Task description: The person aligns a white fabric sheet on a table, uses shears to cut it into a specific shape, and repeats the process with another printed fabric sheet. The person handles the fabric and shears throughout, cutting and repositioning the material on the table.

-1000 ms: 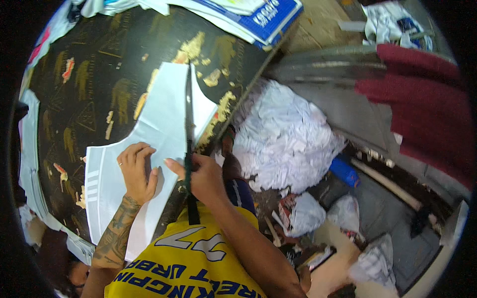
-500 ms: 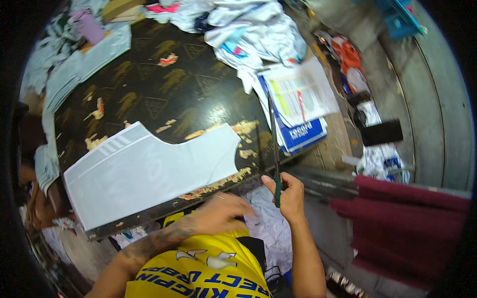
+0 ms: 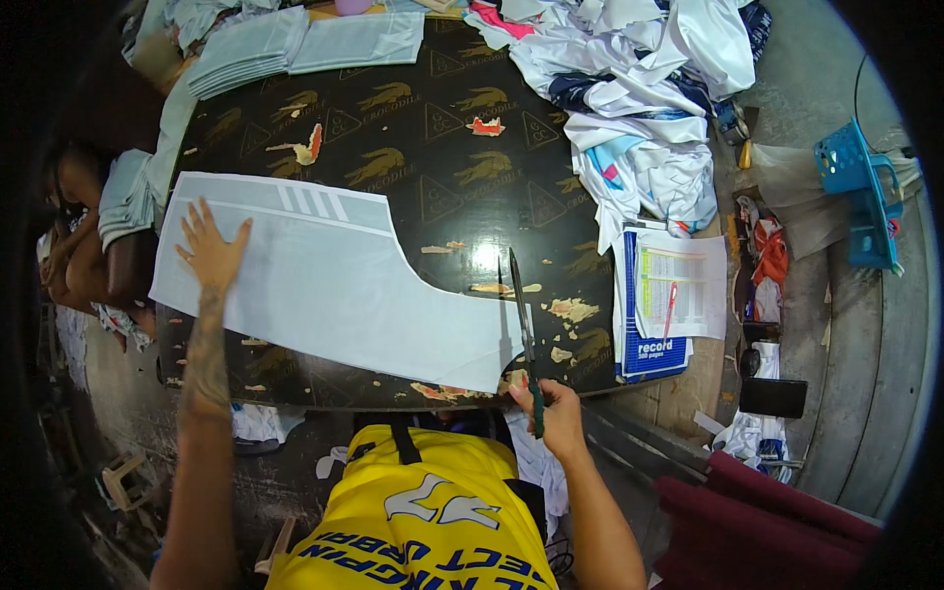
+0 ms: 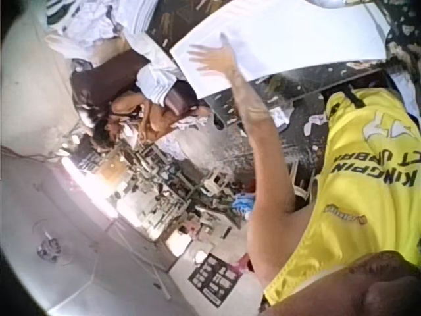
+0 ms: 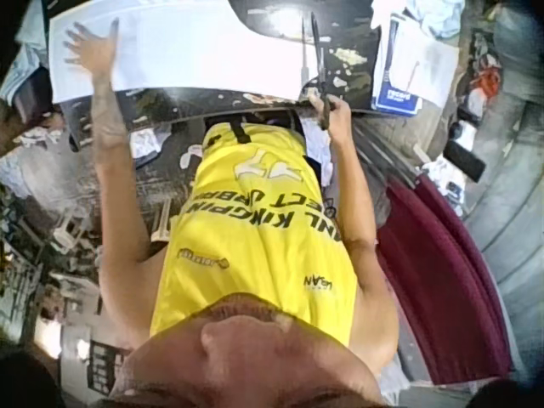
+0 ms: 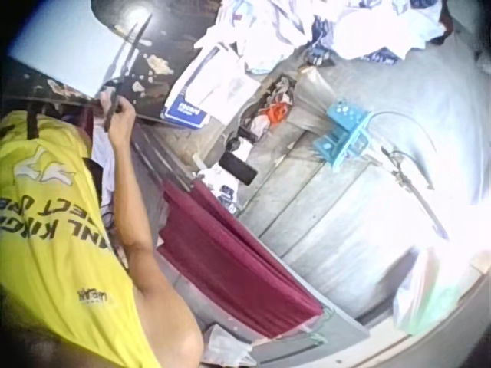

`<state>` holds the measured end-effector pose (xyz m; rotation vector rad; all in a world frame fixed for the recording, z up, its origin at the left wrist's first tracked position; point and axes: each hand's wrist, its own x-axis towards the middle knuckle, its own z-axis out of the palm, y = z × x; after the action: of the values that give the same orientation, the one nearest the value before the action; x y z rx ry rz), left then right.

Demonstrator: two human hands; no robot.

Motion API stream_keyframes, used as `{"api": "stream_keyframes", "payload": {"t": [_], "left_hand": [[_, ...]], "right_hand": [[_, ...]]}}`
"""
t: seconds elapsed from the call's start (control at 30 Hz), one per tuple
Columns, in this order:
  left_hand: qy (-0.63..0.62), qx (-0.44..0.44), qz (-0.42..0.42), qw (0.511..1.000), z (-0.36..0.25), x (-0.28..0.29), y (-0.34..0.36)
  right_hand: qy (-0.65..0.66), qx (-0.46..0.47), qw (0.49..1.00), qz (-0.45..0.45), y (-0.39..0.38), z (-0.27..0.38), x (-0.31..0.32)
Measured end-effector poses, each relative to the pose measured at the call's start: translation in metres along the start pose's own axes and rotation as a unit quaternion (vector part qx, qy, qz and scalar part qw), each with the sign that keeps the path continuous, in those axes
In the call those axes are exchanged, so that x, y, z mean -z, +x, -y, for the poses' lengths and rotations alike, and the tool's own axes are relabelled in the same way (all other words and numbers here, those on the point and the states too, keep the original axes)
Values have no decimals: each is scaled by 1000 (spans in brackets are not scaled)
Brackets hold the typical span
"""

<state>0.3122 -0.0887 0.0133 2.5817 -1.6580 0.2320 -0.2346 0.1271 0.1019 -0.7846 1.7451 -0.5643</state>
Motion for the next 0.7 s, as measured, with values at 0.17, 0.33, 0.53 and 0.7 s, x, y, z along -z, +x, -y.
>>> {"api": "stream_keyframes", "payload": {"t": [0.17,0.33,0.53,0.7], "left_hand": [[-381,-362,88,846,-166,51,-184],[-366,-473,150,787,-274,51,-280],[-349,-458,107,811,-306,56,-275],[-478,-227,49,847,-287,57,-290]], "right_hand": [[-79,0,996,-30,-9,-9,44],[-85,-3,996,-25,-4,-31,104],[-83,6,996,21,11,-60,149],[-150,28,986,65,17,-66,176]]}}
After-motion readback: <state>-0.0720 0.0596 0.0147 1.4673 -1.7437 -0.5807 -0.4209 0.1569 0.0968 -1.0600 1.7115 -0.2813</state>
